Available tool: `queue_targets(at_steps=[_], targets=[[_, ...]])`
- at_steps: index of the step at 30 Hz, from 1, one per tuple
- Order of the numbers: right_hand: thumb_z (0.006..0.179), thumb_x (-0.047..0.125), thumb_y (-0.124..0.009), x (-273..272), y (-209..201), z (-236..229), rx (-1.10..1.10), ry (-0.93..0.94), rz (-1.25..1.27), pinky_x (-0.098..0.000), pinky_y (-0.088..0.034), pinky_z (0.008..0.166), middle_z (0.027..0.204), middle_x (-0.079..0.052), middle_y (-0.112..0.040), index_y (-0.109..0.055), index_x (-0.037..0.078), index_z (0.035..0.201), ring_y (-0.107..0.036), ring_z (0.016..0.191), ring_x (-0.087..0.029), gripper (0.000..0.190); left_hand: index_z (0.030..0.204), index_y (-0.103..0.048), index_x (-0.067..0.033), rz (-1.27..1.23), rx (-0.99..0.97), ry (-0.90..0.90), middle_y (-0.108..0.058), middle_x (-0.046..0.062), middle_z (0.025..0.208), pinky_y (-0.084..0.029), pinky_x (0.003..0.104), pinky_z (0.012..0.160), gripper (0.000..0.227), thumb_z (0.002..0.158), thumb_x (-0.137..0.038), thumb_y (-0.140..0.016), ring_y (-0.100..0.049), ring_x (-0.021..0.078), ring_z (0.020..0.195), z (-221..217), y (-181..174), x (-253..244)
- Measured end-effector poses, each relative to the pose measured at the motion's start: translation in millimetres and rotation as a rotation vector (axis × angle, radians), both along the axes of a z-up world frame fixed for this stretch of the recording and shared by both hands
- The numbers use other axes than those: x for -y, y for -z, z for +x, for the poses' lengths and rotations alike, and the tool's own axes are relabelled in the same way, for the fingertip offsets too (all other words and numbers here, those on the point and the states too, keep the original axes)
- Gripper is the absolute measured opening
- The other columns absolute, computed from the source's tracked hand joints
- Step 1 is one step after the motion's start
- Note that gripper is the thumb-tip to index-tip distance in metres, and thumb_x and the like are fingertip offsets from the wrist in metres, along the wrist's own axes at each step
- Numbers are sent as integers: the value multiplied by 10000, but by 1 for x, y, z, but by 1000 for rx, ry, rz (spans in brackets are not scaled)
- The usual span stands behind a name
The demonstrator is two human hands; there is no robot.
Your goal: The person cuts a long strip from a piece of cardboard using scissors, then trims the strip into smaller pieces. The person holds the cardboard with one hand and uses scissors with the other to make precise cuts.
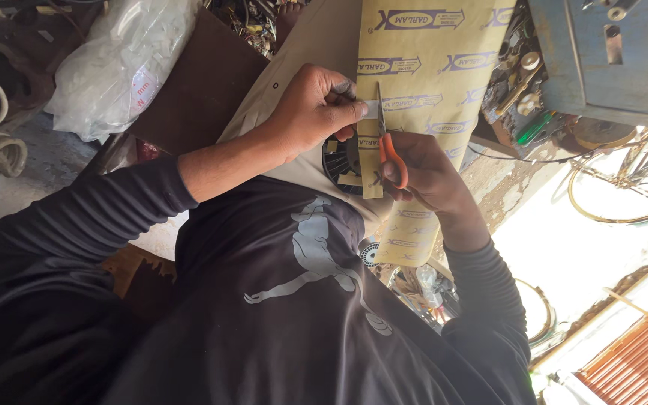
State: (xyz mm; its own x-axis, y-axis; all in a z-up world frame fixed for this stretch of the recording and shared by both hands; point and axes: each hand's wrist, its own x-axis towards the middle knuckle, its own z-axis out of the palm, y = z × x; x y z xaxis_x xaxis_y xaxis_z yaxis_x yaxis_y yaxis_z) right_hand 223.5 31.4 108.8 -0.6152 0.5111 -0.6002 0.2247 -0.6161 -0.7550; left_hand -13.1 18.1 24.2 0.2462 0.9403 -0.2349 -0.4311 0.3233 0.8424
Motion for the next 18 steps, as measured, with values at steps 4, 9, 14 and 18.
queue_targets(at_steps=[4, 9, 14, 18], targets=[[918, 298, -785, 1, 18, -2, 30, 16, 137, -209, -417, 484, 693, -6, -589, -649, -30, 1057, -537, 521, -70, 381, 896, -706, 36, 85, -89, -11, -665, 27, 708, -527, 214, 521, 122, 965, -64, -701, -645, 49, 578, -4, 0, -2], [918, 277, -817, 11, 49, 4, -68, 65, 161, -230, -432, 542, 784, -33, -639, -650, -33, 1003, -548, 590, -79, 363, 1019, -708, 68, 366, -201, -113, -721, 60, 825, -570, 227, 622, 102, 986, -29, -713, -681, 64, 723, -10, 8, -10], [895, 238, -785, 13, 58, 7, 6, 35, 251, -205, -441, 592, 791, -23, -662, -656, -23, 1008, -568, 647, -67, 313, 1047, -700, 80, 474, -257, -141, -764, 100, 901, -611, 239, 695, 107, 994, -12, -714, -740, 103, 789, -23, 1, -27], [891, 223, -788, 15, 57, 7, -16, 54, 212, -212, -423, 564, 733, -5, -603, -644, -21, 956, -538, 610, -64, 291, 1021, -689, 91, 515, -341, -136, -763, 117, 884, -622, 242, 678, 106, 979, -3, -716, -761, 118, 779, -28, -10, -25]])
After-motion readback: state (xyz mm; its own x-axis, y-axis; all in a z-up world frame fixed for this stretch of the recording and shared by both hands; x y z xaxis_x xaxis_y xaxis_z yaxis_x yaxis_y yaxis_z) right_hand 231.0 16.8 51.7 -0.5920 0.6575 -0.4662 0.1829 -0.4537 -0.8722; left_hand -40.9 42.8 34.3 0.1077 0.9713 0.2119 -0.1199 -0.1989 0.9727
